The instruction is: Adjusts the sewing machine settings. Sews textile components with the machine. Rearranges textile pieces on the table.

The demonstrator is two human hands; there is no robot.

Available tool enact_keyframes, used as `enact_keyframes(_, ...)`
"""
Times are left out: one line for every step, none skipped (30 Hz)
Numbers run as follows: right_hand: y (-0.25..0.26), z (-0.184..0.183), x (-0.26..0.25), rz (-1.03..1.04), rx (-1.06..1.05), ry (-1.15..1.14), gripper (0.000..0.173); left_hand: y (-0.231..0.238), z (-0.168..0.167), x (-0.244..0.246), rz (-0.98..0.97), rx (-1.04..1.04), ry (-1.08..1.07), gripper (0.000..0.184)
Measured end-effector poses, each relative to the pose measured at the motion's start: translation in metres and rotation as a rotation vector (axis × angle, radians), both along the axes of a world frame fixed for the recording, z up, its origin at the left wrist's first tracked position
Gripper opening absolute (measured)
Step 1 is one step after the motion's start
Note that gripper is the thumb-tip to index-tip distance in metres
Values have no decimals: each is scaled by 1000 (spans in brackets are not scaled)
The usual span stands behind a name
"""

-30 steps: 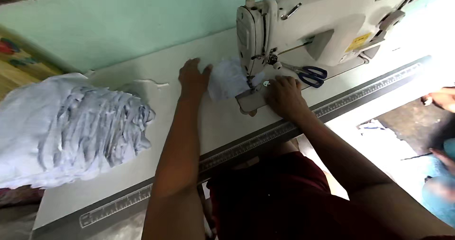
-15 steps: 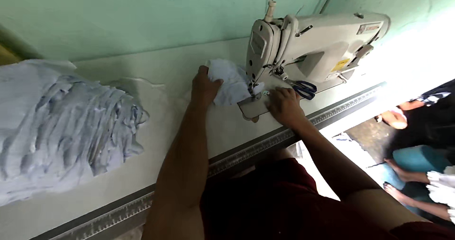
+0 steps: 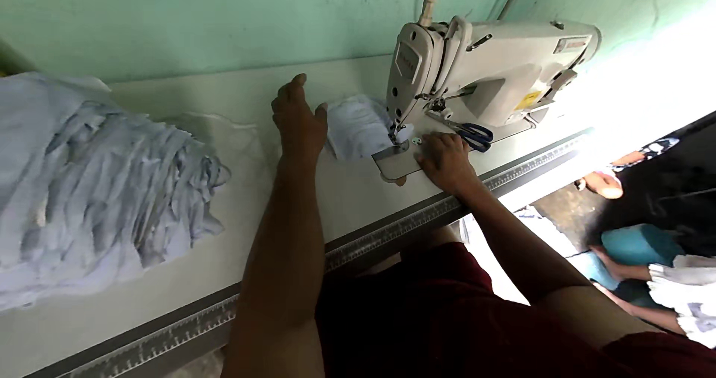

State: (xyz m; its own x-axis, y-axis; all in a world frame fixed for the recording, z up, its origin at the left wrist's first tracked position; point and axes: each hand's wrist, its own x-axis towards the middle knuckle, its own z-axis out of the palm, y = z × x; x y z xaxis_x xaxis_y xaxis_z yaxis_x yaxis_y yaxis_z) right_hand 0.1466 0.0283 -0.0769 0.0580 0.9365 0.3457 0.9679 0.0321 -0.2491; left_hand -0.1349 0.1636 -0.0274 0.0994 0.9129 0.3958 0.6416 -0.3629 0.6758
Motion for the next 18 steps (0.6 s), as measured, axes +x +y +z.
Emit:
enact_keyframes(0, 0, 0, 3, 6, 5, 53, -1, 0, 2, -12, 12, 32, 59)
enact_keyframes(0, 0, 0, 6, 12, 7, 53, -3, 1, 4, -20, 5, 59, 57)
enact_keyframes(0, 0, 0, 7, 21, 6, 53, -5, 1, 6, -21, -10, 84, 56)
enact_keyframes(0, -1, -1, 7, 29, 5, 53, -6, 2, 7, -21, -32, 104, 56)
enact_keyframes(0, -1, 0, 8, 35, 7, 52, -6, 2, 8, -19, -47, 117, 57)
enact_keyframes(0, -1, 0, 10, 37, 10, 52, -6, 2, 8, -13, -57, 124, 58)
enact_keyframes(0, -1, 0, 13, 39, 14, 52, -6, 1, 7, -5, -60, 127, 59)
enact_keyframes(0, -1, 0, 15, 43, 16, 52, -5, -1, 6, 3, -49, 124, 60)
enact_keyframes(0, 0, 0, 15, 44, 16, 51, -4, -2, 4, 14, -38, 115, 61)
enact_keyframes(-1, -1, 0, 17, 47, 12, 51, -3, -1, 2, 26, -34, 99, 61)
enact_keyframes(-2, -2, 0, 17, 50, 11, 51, -3, -1, -1, 43, -34, 89, 61)
enact_keyframes(-3, -2, 0, 17, 47, 18, 51, -3, -1, -4, 63, -28, 76, 62)
enact_keyframes(-3, -1, -1, 17, 44, 28, 50, -2, -1, -7, 79, -18, 68, 62)
enact_keyframes(-4, 1, -1, 15, 39, 39, 50, 0, -1, -9, 97, 2, 67, 63)
enact_keyframes(-4, 2, -1, 18, 34, 59, 49, 2, -3, -12, 116, 33, 66, 63)
enact_keyframes(-3, 5, -1, 21, 29, 83, 49, 4, -4, -14, 130, 69, 59, 63)
enact_keyframes(-3, 6, 0, 26, 31, 107, 48, 5, -5, -15, 140, 97, 52, 62)
enact_keyframes(-5, 5, 1, 33, 43, 126, 47, 5, -6, -15, 148, 120, 43, 61)
